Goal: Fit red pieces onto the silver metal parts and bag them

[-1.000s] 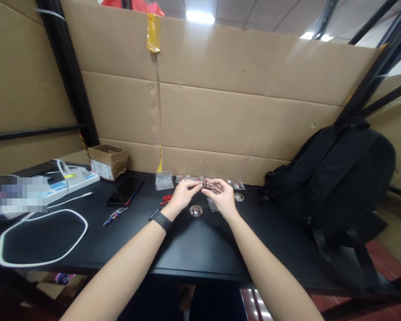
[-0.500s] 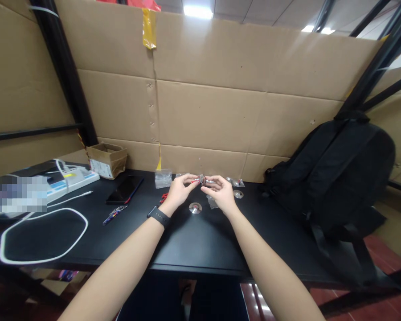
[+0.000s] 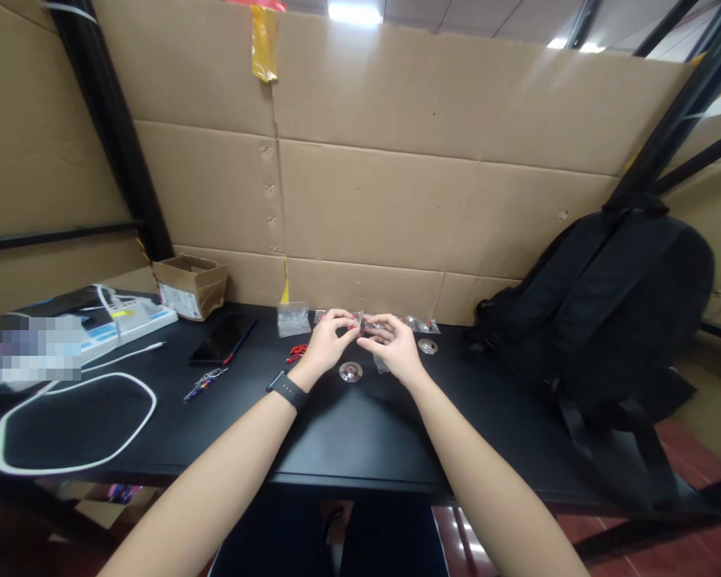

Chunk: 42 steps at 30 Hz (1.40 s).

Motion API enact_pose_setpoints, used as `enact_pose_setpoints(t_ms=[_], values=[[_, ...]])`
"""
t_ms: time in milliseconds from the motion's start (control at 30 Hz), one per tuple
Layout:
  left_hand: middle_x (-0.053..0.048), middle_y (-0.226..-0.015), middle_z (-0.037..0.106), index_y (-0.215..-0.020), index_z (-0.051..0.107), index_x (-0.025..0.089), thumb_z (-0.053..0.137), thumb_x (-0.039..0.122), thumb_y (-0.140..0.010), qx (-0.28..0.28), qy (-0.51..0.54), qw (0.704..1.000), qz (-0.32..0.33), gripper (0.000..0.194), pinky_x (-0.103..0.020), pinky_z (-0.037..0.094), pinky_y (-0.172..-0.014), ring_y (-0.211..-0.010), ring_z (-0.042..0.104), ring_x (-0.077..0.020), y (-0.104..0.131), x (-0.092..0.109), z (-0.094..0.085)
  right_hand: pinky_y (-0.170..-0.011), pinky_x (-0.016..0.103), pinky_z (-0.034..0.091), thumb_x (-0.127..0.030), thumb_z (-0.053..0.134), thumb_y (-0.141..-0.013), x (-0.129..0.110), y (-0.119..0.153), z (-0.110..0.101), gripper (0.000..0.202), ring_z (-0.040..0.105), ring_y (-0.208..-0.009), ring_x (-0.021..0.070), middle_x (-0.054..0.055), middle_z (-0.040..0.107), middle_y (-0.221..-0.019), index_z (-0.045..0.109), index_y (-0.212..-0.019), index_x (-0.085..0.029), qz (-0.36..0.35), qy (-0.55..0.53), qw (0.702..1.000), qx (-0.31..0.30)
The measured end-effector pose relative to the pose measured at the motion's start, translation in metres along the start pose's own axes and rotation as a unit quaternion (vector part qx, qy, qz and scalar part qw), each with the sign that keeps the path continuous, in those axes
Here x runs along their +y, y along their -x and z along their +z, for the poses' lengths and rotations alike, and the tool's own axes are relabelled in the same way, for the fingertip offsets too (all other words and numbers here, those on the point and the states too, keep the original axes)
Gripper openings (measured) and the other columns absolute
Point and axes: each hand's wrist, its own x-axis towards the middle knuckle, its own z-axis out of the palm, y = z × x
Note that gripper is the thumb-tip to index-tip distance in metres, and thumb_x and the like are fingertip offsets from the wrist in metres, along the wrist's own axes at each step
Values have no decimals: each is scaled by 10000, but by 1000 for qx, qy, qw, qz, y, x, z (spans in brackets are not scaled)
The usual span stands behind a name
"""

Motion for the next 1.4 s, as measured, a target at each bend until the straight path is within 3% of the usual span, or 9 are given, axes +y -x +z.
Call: enact_pose_setpoints(t_ms=[167,367,567,733,933,1167,1233,1333,1400], values=[[-72,-1040,644,-888,747,203,640,290,-876,0,-8,1000,11,139,-377,465,-1008,-1054,620,-222,2,1,3,-882,399,603,-376,893,-610,2,0,-1,473,703,-1072,284,103,709,-1191,638,-976,-218,3,-2,1000,2],[-65,-1038,626,-884,754,212,675,244,-841,44,-50,998,-1,95,-379,467,-983,-1031,611,-223,5,2,7,-869,402,600,-376,898,-608,7,0,3,400,738,-934,258,109,736,-1118,649,-864,-196,25,-24,999,22],[-67,-1043,625,-899,756,210,676,286,-852,52,-33,998,-33,120,-387,461,-994,-1030,615,-223,4,2,8,-735,331,594,-474,715,-822,4,-2,2,305,726,-877,228,89,736,-1054,696,-951,-199,21,17,1000,1],[-68,-1021,643,-837,758,205,664,321,-871,3,-9,999,-34,153,-384,454,-982,-1004,620,-220,3,2,6,-717,338,568,-430,691,-849,2,-2,-5,232,696,-771,217,52,719,-869,689,-931,-213,-26,98,995,-12],[-74,-936,690,-777,744,190,628,359,-898,-38,33,998,-27,238,-389,452,-945,-979,616,-230,2,4,6,-703,301,512,-303,573,-934,-4,-2,-9,129,627,-916,209,79,647,-1018,644,-883,-209,-137,249,959,-18],[-82,-942,708,-779,740,182,646,379,-880,-54,47,997,-33,240,-388,453,-955,-974,629,-235,2,5,7,-904,361,482,-240,482,-981,1,-2,-10,99,556,-1080,219,94,552,-1103,563,-930,-212,-162,280,945,-42],[-88,-984,712,-836,738,180,602,391,-909,-43,59,997,-38,262,-390,455,-968,-1002,631,-235,2,5,8,-992,394,441,-229,462,-991,1,-2,-11,110,543,-1100,220,92,541,-1092,550,-927,-214,-176,287,941,-44],[-97,-1181,685,-1108,693,194,527,409,-955,-9,111,992,-62,311,-384,452,-1008,-1106,617,-226,1,6,7,-1044,413,410,-217,442,-998,3,-2,-12,121,523,-1142,225,96,520,-1101,543,-932,-214,-180,295,937,-52],[-98,-1256,662,-1219,644,200,522,428,-958,-38,149,985,-71,367,-377,452,-1026,-1156,607,-227,1,10,5,-1059,420,404,-211,443,-994,5,-2,-12,111,506,-1177,230,103,500,-1130,540,-940,-213,-177,301,935,-55]])
